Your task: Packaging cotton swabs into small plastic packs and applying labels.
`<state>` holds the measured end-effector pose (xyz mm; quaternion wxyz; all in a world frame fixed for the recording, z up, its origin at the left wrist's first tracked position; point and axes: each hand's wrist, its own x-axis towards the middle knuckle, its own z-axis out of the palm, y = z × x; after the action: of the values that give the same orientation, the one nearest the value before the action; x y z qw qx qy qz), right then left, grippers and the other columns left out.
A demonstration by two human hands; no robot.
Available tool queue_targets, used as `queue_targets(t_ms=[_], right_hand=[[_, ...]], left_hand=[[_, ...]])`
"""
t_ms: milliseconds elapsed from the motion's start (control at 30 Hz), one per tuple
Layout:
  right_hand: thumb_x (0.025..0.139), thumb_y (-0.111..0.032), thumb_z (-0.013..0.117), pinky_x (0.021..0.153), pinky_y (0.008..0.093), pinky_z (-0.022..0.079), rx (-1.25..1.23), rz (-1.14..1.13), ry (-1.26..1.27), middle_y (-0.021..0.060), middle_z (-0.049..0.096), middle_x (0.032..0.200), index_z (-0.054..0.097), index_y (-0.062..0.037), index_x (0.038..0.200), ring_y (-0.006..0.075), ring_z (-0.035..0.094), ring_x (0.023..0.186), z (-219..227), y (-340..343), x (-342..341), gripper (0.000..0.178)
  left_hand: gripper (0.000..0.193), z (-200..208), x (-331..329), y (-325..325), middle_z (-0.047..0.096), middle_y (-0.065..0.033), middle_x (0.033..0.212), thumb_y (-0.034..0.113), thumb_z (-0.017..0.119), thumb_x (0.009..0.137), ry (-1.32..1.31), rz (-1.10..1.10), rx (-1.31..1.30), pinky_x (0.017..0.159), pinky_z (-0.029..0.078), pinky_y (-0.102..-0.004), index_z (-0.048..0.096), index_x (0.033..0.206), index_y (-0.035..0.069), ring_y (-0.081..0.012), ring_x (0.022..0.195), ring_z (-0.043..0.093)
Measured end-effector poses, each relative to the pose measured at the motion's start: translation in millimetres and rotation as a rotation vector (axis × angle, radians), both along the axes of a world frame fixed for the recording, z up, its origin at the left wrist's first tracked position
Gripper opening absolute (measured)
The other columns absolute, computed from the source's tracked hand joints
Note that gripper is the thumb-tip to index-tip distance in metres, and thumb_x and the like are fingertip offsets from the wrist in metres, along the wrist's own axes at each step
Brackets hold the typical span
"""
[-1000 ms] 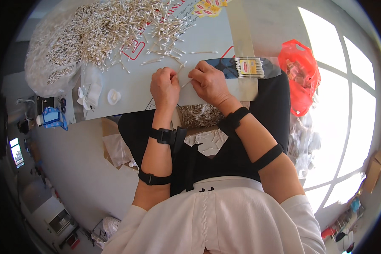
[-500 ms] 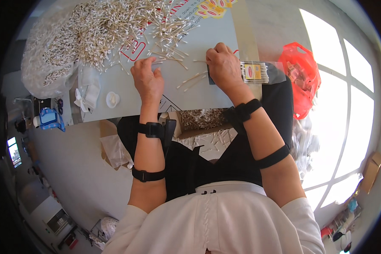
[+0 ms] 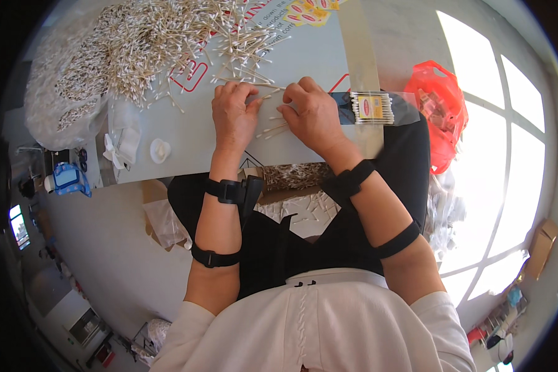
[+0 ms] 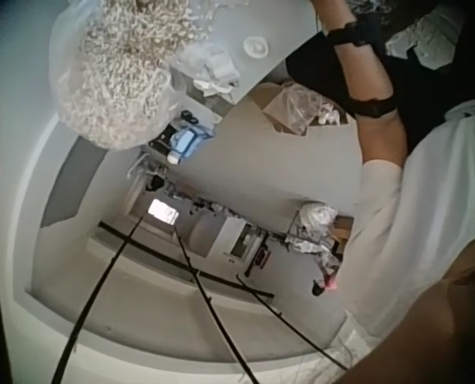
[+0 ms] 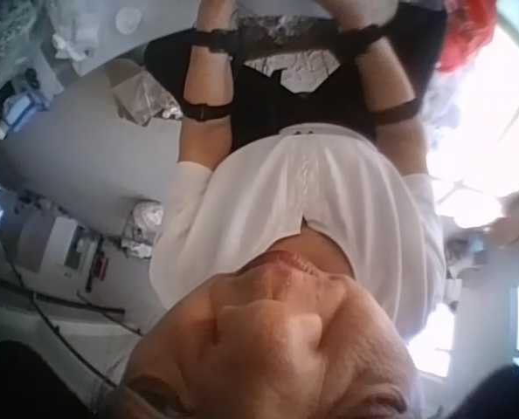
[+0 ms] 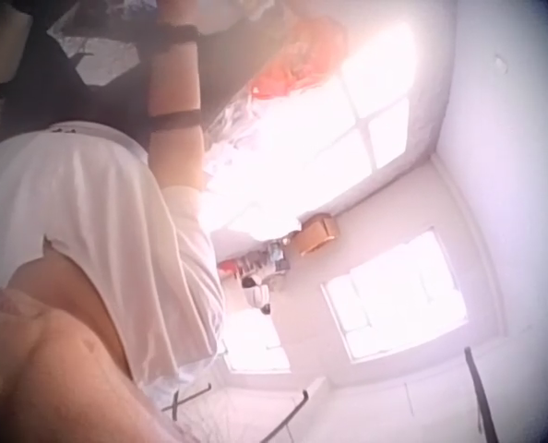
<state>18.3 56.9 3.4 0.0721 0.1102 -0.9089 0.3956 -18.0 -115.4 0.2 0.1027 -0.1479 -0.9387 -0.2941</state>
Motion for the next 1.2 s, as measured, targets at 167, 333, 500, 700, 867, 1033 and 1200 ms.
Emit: queue_targets(t_ms=[167,333,500,700,867,1033,1200], right_hand=[[0.071,-0.016,0.077,0.074,0.0407,0.05,0.05,-0.115,0.14,0.0108,0.057,0.092,0.062,-0.0094,0.091,0.0311,0.061,0.085,-4.9,-13.1,-36.8,0.026],[0.072,-0.014,0.073,0.071,0.0413,0.051,0.118,-0.072,0.166,0.01,0.058,0.086,0.063,-0.0095,0.083,0.0319,0.061,0.084,-15.0,-20.0,-61.8,0.015],[0.075,-0.011,0.067,0.07,0.041,0.05,0.067,0.013,0.028,0.0081,0.058,0.081,0.062,-0.009,0.074,0.0309,0.061,0.083,-12.7,1.5,-59.1,0.005],[0.079,-0.007,0.067,0.07,0.0389,0.049,0.025,0.089,0.052,0.0086,0.057,0.084,0.062,-0.0065,0.084,0.0308,0.06,0.08,-10.5,7.8,-41.0,0.007],[0.078,-0.008,0.065,0.069,0.0415,0.05,0.035,0.072,0.07,0.0086,0.057,0.082,0.06,-0.008,0.078,0.0319,0.061,0.081,-11.9,12.6,-30.6,0.005],[0.078,-0.007,0.064,0.069,0.0415,0.051,0.106,0.111,0.137,0.0091,0.058,0.083,0.06,-0.0071,0.08,0.0321,0.061,0.083,-8.2,10.5,-26.8,0.005],[0.077,-0.008,0.065,0.068,0.0412,0.051,0.055,0.051,0.073,0.0093,0.059,0.083,0.06,-0.0074,0.08,0.0318,0.062,0.082,-10.9,11.6,-23.5,0.006]], left_hand=[[0.027,-5.4,-12.4,-12.6,0.057,-0.007,0.095,0.001,0.071,0.072,0.085,0.139,0.02,0.083,0.046,-0.0413,0.068,0.095,0.012,-0.0301,0.095,0.053],[0.026,-17.3,-31.1,-21.3,0.057,-0.0062,0.094,0.003,0.069,0.075,0.11,0.149,-0.018,0.081,0.046,-0.0418,0.069,0.099,0.014,-0.0299,0.095,0.053],[0.025,-18.1,-40.1,-26.9,0.06,-0.005,0.087,0.003,0.07,0.077,0.071,0.207,-0.053,0.085,0.046,-0.0379,0.069,0.1,0.013,-0.0275,0.093,0.056],[0.027,-9.1,-21.1,-21.5,0.06,-0.0062,0.093,0.001,0.07,0.074,0.097,0.123,0.117,0.085,0.047,-0.0376,0.068,0.1,0.01,-0.0269,0.097,0.056],[0.028,-1.6,17.0,-13.1,0.056,-0.0058,0.099,0.002,0.07,0.072,0.011,0.084,0.114,0.082,0.046,-0.04,0.066,0.098,0.011,-0.0295,0.096,0.052],[0.023,-10.6,25.6,-15.2,0.058,-0.0069,0.097,0.002,0.074,0.071,0.075,0.061,0.068,0.081,0.048,-0.0377,0.066,0.092,0.007,-0.0279,0.094,0.053],[0.017,-11.1,29.9,-12.9,0.058,-0.0066,0.094,0.001,0.073,0.072,0.07,0.071,0.121,0.08,0.047,-0.0381,0.065,0.086,0.007,-0.0278,0.093,0.054]])
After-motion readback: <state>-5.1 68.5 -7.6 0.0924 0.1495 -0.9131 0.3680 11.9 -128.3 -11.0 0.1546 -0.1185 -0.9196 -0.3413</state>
